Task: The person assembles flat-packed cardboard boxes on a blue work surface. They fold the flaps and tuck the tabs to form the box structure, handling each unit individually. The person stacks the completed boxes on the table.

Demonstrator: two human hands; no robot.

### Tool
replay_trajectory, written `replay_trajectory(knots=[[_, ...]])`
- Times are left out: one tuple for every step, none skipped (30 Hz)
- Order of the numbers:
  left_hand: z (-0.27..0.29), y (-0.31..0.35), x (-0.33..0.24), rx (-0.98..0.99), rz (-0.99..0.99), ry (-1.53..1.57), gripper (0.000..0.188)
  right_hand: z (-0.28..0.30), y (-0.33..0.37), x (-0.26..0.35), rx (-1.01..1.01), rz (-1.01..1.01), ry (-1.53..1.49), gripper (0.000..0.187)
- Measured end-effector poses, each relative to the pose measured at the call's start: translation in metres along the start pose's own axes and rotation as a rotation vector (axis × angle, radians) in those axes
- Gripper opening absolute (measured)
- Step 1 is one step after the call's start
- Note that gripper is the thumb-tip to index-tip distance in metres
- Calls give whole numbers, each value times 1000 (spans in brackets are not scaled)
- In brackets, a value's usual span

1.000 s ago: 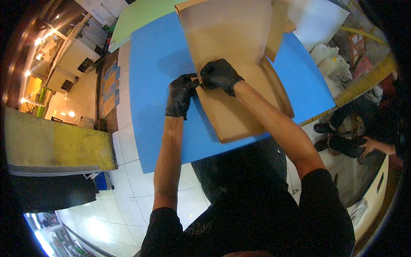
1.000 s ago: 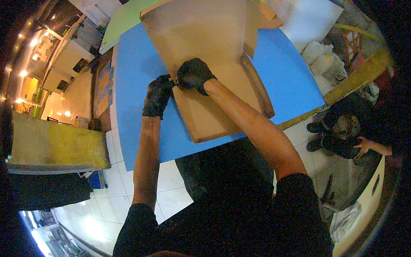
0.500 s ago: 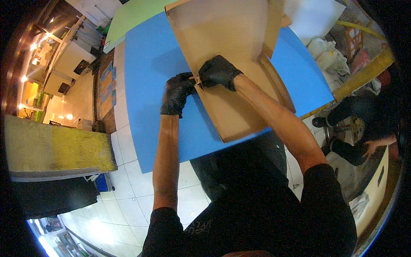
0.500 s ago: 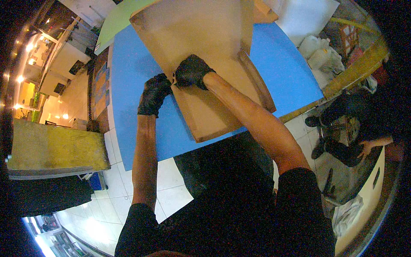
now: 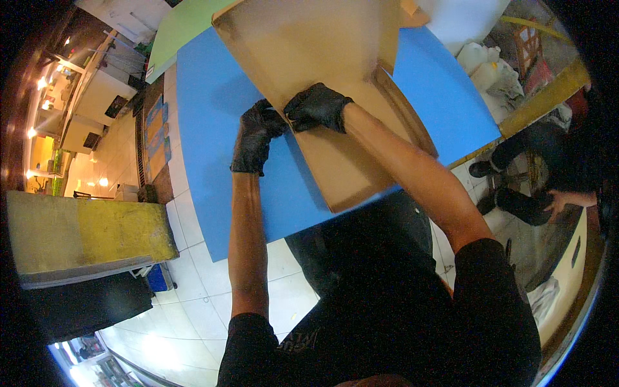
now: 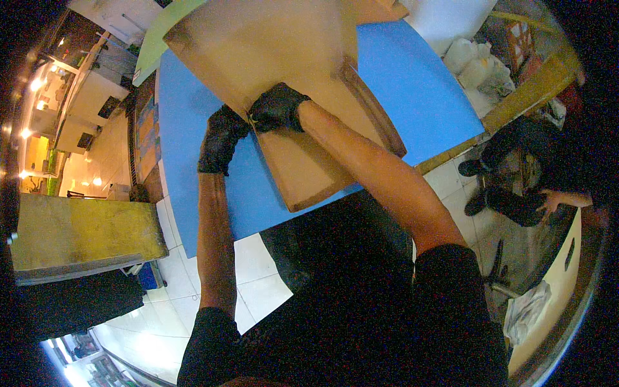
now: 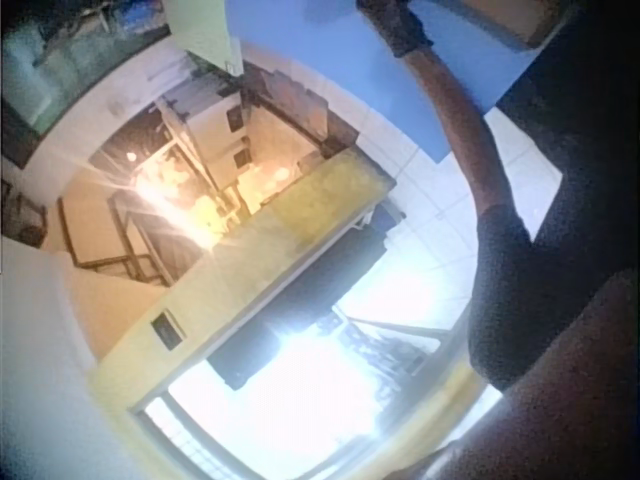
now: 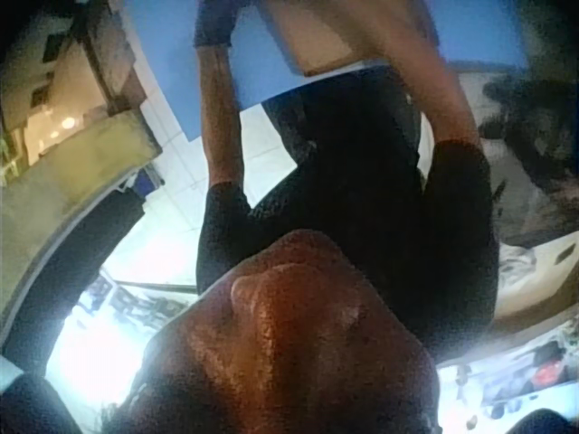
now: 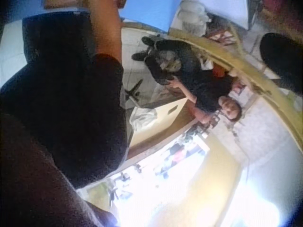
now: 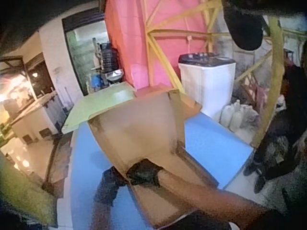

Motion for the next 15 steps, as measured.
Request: replay_trajectory(knots=[[0, 0, 1, 5, -7, 13, 37, -8, 6, -25, -45, -323, -440, 12], [-1, 0, 3, 9, -15, 27, 38, -27, 18, -44, -89, -645, -881, 15], [-3, -1, 0, 16, -28, 40, 39, -18, 8, -34, 7, -452, -421, 19], [-8, -1, -17, 17, -71, -29, 40, -14, -2, -26, 91, -252, 39, 24], [-15, 3, -35, 19, -116, -97, 42, -17, -4, -26, 127, -176, 295, 28], [-18, 6, -51, 16, -158, -171, 44, -23, -9, -24, 145, -88, 547, 33], [-21, 4, -47, 68, -129, -153, 47, -24, -11, -27, 120, -132, 599, 37], [-19, 0, -36, 123, -102, -136, 49, -21, -9, -32, 93, -178, 652, 41], [-10, 1, -28, 159, -62, -124, 52, -14, -7, -21, 79, -254, 518, 42], [-1, 4, -28, 153, -29, -97, 56, 1, -1, -1, 62, -333, 391, 43], [3, 9, -31, 157, -3, -72, 60, 16, 9, 9, 34, -415, 267, 44], [8, 15, -31, 159, 26, -47, 64, 33, 19, 17, -28, -413, 330, 47], [15, 17, -35, 119, 1, 23, 66, 49, 29, 27, -89, -411, 393, 50], [31, 27, -35, 52, -10, 89, 68, 61, 41, 44, 69, -538, 271, 52], [33, 29, -39, 15, -40, 170, 70, 88, 64, 35, -40, -448, 358, 52]])
Point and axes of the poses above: each hand's wrist, its own y-axis away from the middle knuckle, its own z-axis out of the back of the hand, x = y × z, the point moved 9 cm from there along -y, towards the middle knuckle, and after that the axes turned 2 degrees about -y, right-handed, at the moved point
